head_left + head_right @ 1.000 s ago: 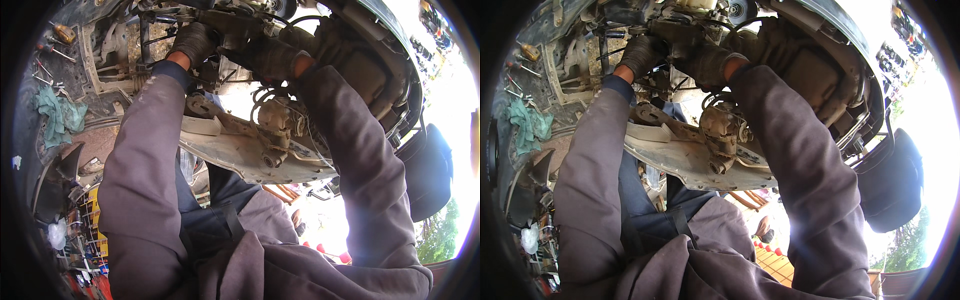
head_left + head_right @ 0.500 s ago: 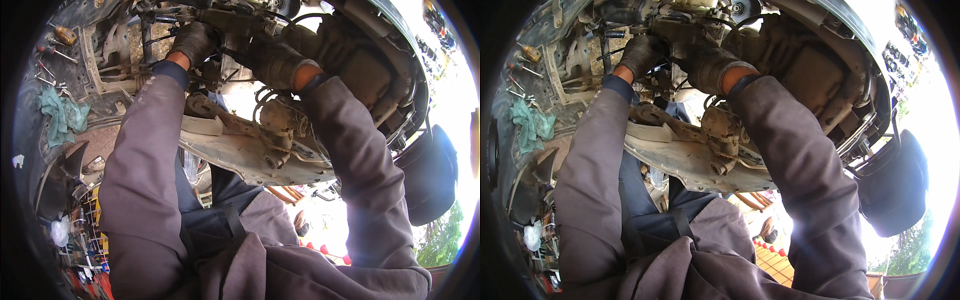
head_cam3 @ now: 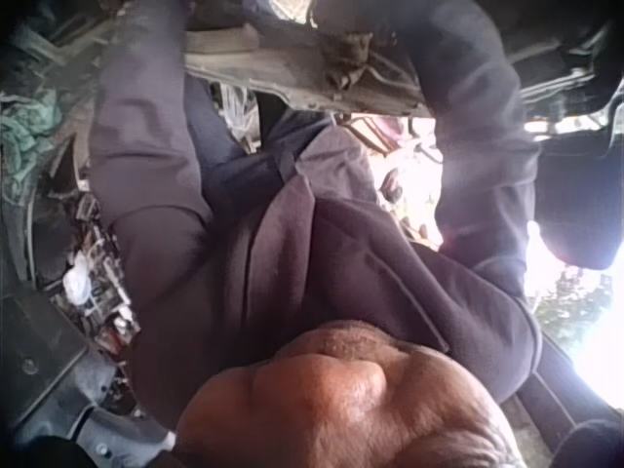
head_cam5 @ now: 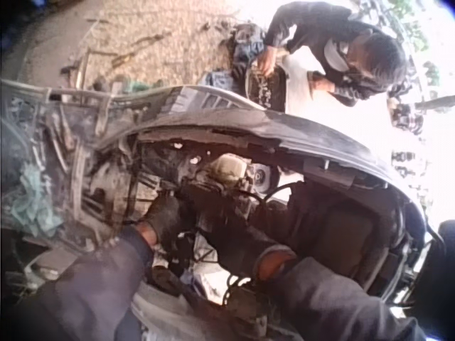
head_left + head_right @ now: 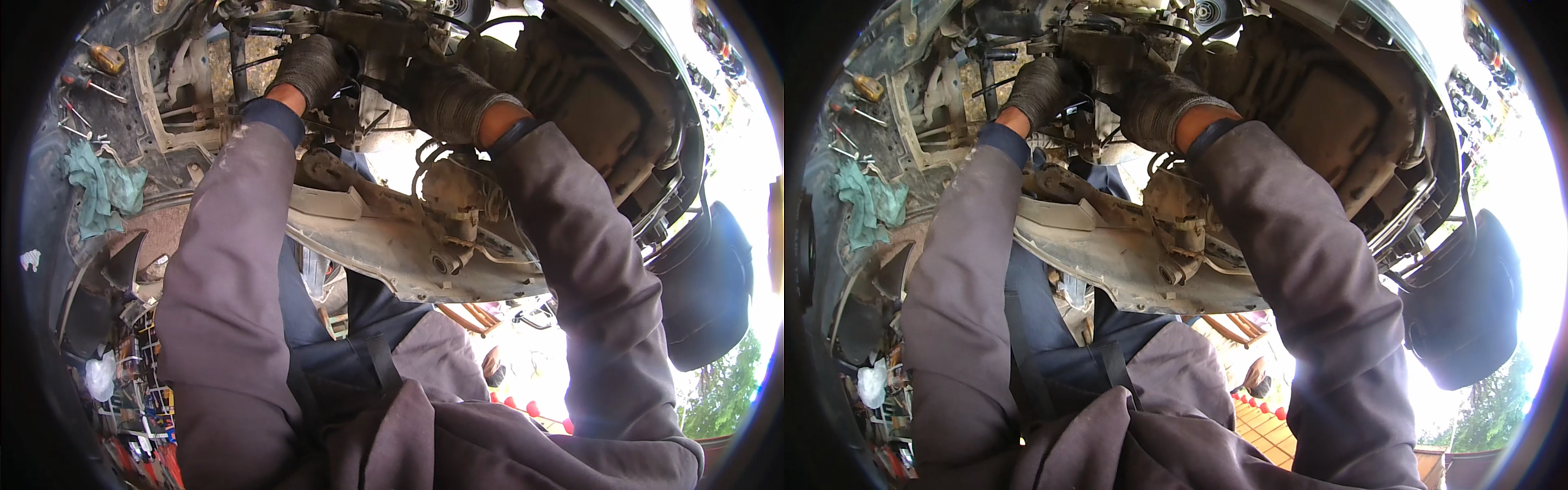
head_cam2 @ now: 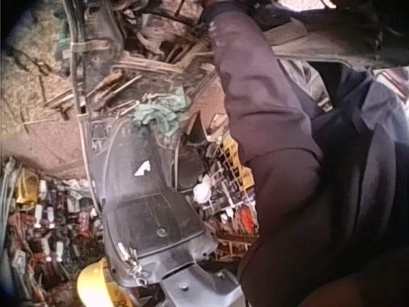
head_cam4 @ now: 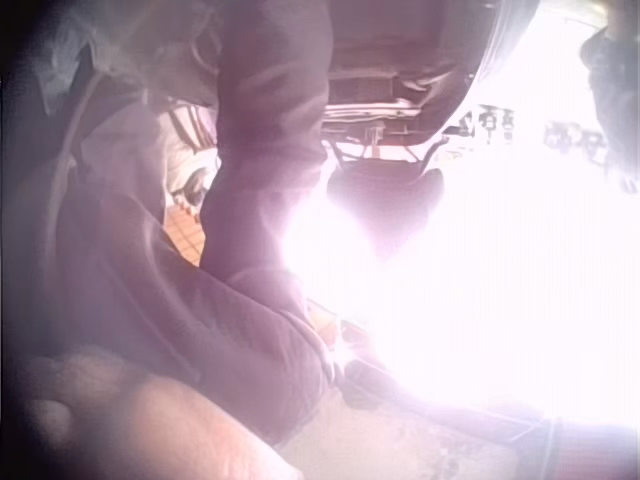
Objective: The person wipes the underside of a motorcycle with a cloth, then reaches into the engine area and manipulates internal components with gloved hands. The person continues to adjust parts within the engine compartment throughout the clip.
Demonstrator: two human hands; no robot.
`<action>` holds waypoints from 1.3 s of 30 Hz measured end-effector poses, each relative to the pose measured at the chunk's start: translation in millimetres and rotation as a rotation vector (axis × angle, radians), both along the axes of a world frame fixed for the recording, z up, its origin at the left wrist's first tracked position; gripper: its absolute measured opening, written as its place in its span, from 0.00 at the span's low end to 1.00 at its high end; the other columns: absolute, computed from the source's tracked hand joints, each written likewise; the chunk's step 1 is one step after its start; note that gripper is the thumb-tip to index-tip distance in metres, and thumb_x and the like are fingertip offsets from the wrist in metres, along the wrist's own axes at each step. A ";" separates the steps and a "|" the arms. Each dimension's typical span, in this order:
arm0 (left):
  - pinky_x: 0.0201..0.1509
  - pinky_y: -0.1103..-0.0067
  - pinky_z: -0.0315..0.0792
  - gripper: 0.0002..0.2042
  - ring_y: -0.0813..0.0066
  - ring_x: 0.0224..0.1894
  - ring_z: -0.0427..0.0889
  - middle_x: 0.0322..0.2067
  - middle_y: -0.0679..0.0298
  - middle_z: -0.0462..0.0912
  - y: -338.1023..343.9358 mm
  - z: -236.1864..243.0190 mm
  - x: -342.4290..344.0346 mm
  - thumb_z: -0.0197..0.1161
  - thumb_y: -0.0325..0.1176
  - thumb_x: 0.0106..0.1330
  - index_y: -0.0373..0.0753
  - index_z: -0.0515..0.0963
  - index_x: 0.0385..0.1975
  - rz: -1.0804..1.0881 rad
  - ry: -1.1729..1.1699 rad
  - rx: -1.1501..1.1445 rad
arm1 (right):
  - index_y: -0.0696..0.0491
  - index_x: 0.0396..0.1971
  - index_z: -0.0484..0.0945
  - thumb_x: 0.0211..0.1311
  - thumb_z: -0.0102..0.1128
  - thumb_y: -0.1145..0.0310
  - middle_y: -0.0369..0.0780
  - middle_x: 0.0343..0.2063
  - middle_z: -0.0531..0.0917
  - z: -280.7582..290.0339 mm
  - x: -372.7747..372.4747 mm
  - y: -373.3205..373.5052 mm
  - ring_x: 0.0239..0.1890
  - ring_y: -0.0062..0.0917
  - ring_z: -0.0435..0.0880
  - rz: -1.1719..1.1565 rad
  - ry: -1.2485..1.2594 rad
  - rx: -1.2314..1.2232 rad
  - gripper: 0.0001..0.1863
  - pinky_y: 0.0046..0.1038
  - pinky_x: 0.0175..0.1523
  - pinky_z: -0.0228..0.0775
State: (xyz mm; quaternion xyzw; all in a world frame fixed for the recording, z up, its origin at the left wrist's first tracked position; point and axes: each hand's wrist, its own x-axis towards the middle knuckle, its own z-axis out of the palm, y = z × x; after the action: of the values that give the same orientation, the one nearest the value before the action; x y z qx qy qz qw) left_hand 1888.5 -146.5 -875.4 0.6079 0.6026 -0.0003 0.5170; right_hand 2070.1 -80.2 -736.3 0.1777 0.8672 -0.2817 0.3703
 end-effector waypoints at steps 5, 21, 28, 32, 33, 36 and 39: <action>0.47 0.65 0.76 0.13 0.51 0.41 0.82 0.38 0.51 0.82 5.8 15.6 -1.6 0.56 0.44 0.59 0.46 0.84 0.37 0.011 0.026 0.008 | 0.52 0.53 0.69 0.51 0.57 0.72 0.47 0.34 0.82 3.3 5.2 -1.3 0.35 0.39 0.82 -0.026 0.020 0.017 0.25 0.38 0.41 0.74; 0.35 0.66 0.76 0.13 0.54 0.32 0.83 0.28 0.54 0.83 -12.1 -23.2 1.5 0.58 0.45 0.61 0.43 0.82 0.32 -0.127 0.038 0.173 | 0.54 0.45 0.77 0.54 0.56 0.71 0.47 0.32 0.82 66.0 18.7 8.5 0.32 0.40 0.82 -0.289 0.132 0.075 0.16 0.38 0.35 0.75; 0.43 0.61 0.75 0.11 0.47 0.39 0.80 0.35 0.49 0.82 0.0 6.8 0.8 0.57 0.38 0.60 0.42 0.81 0.37 -0.066 -0.177 -0.037 | 0.57 0.44 0.75 0.62 0.54 0.70 0.49 0.21 0.79 181.0 12.7 18.8 0.24 0.43 0.81 -0.890 0.209 -0.145 0.12 0.40 0.31 0.73; 0.44 0.64 0.76 0.10 0.51 0.40 0.82 0.33 0.51 0.83 5.3 10.3 -1.3 0.61 0.37 0.55 0.44 0.82 0.35 -0.170 0.002 -0.078 | 0.64 0.47 0.75 0.66 0.52 0.71 0.41 0.19 0.80 239.9 41.0 48.5 0.20 0.23 0.80 -1.101 0.549 -0.344 0.14 0.25 0.23 0.73; 0.43 0.65 0.76 0.09 0.51 0.39 0.82 0.33 0.51 0.83 4.4 9.3 -1.9 0.62 0.35 0.55 0.43 0.82 0.34 -0.127 -0.041 -0.058 | 0.68 0.46 0.74 0.64 0.53 0.74 0.42 0.20 0.81 259.1 50.6 58.7 0.20 0.21 0.80 -1.196 0.609 -0.295 0.15 0.22 0.22 0.74; 0.42 0.68 0.77 0.08 0.54 0.37 0.83 0.34 0.54 0.84 0.4 4.0 2.5 0.63 0.31 0.53 0.43 0.82 0.34 -0.072 -0.108 -0.014 | 0.61 0.42 0.75 0.67 0.52 0.58 0.37 0.21 0.79 288.8 72.8 81.1 0.19 0.15 0.74 -1.581 0.573 0.230 0.19 0.17 0.21 0.63; 0.38 0.66 0.77 0.07 0.54 0.36 0.83 0.30 0.54 0.84 -7.9 -3.1 5.4 0.59 0.33 0.54 0.42 0.83 0.29 -0.403 0.066 0.317 | 0.59 0.38 0.74 0.69 0.50 0.55 0.36 0.22 0.75 276.4 103.2 106.8 0.17 0.16 0.72 -1.529 0.638 0.396 0.19 0.19 0.22 0.63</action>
State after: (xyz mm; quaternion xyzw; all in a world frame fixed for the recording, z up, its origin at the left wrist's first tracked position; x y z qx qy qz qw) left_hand 1893.9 -154.4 -878.5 0.7889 0.4784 -0.0286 0.3847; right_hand 2173.3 26.6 -459.9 0.6880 0.6049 -0.3340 -0.2218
